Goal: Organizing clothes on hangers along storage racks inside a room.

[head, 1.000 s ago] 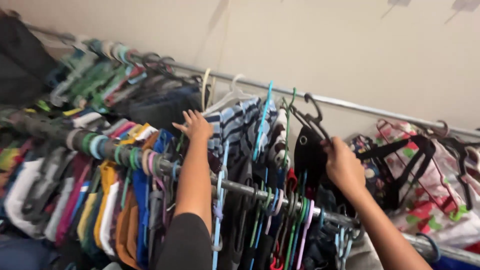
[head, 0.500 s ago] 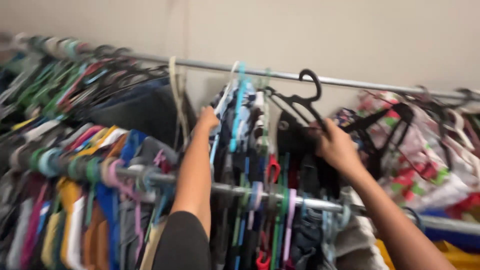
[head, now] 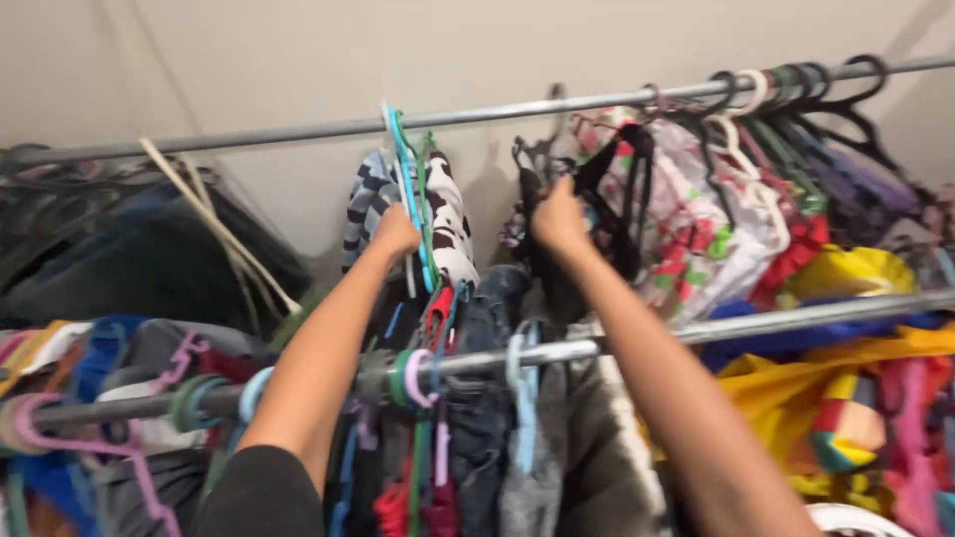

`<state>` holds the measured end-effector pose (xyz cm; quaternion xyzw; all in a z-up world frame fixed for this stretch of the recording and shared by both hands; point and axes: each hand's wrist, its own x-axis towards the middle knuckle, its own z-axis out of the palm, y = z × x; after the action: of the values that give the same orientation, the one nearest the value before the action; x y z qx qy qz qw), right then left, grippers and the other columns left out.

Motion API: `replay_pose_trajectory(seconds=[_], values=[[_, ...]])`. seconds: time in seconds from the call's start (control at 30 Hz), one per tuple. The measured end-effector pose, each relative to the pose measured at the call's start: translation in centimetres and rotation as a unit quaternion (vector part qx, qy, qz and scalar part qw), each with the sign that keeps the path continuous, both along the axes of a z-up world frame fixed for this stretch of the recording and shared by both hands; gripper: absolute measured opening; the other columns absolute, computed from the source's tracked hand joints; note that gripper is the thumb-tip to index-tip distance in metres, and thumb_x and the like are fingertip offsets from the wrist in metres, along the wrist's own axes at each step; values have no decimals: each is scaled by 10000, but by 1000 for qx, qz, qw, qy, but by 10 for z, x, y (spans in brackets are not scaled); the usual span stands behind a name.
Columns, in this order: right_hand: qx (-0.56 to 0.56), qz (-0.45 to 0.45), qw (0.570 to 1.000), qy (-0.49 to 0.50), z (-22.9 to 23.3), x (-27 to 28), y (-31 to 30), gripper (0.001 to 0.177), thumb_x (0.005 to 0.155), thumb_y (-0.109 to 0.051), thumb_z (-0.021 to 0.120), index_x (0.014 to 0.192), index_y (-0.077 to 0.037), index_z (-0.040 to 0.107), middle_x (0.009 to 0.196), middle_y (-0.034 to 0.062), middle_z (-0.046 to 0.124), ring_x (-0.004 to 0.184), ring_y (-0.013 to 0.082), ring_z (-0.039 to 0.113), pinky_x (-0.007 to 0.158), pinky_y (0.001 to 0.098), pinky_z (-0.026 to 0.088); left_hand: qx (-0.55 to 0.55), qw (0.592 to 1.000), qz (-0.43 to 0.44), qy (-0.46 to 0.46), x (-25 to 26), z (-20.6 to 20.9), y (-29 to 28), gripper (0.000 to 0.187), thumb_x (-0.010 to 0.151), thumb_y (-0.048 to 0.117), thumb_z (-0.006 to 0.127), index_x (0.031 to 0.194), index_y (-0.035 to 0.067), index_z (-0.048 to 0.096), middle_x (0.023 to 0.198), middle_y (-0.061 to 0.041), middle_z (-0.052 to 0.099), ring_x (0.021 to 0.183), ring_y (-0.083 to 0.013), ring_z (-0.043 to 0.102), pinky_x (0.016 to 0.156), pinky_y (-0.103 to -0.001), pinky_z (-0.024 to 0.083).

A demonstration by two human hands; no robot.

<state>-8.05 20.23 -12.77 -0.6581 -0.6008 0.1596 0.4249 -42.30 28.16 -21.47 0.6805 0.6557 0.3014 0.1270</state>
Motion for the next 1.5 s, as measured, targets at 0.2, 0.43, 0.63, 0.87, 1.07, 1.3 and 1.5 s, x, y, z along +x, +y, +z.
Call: replay_pose_trajectory(seconds=[0.2, 0.43, 0.63, 0.87, 1.07, 1.3, 1.5], values=[[-40, -6, 999, -36, 15, 32, 16, 355, 910, -112, 622, 1216, -4, 481, 1053, 334, 674, 1027, 519, 654, 882, 571, 513, 98, 991, -92, 4, 108, -18, 34, 273, 723, 153, 729, 956, 15, 692, 965, -282, 704, 959, -484, 675, 839, -549, 545], [-103, 55, 986, -120, 22, 185, -19, 412, 872, -91, 674, 1201, 35, 461, 991, 314, 701, 918, 487, 723, 801, 561, 584, 183, 961, -203, -49, 315, -15, 17, 222, 733, 147, 718, 919, 38, 667, 896, -219, 697, 905, -466, 669, 818, -551, 532], [-31, -66, 975, -211, 45, 199, -54, 295, 923, -139, 581, 1162, 15, 505, 969, 308, 698, 938, 510, 685, 811, 611, 518, 90, 982, -94, -135, 431, -41, 30, 621, 693, 175, 747, 1206, -99, 530, 1293, -356, 511, 1065, -525, 569, 875, -541, 508], [-15, -100, 988, -115, 97, 178, -84, 323, 1003, -294, 474, 1184, -29, 508, 1016, 325, 689, 970, 539, 650, 859, 633, 476, -87, 914, -180, 354, 293, -42, 36, 405, 720, 363, 749, 1015, 88, 781, 1066, -185, 747, 1045, -387, 703, 1001, -549, 507], [-2, -108, 990, -90, 72, 182, -72, 336, 1017, -299, 466, 1212, -27, 499, 1036, 333, 685, 972, 551, 645, 856, 642, 473, -82, 987, 84, -106, 273, 1, -8, 314, 768, 130, 682, 1029, -45, 671, 1092, -278, 703, 983, -427, 748, 816, -517, 631], [-14, -136, 988, -67, 83, 175, -84, 358, 980, -309, 501, 1220, -44, 502, 1028, 335, 675, 965, 554, 634, 857, 640, 467, 42, 987, 114, -102, 341, 40, -42, 523, 832, 24, 603, 1273, -194, 427, 1195, -390, 539, 925, -491, 699, 780, -517, 579], [59, -88, 991, -85, 73, 174, -75, 417, 935, -185, 516, 1289, 26, 449, 983, 359, 675, 905, 572, 638, 824, 643, 469, 102, 992, -11, 73, 339, 7, -31, 509, 910, 85, 637, 1244, -196, 375, 1245, -411, 522, 957, -470, 714, 807, -458, 615]])
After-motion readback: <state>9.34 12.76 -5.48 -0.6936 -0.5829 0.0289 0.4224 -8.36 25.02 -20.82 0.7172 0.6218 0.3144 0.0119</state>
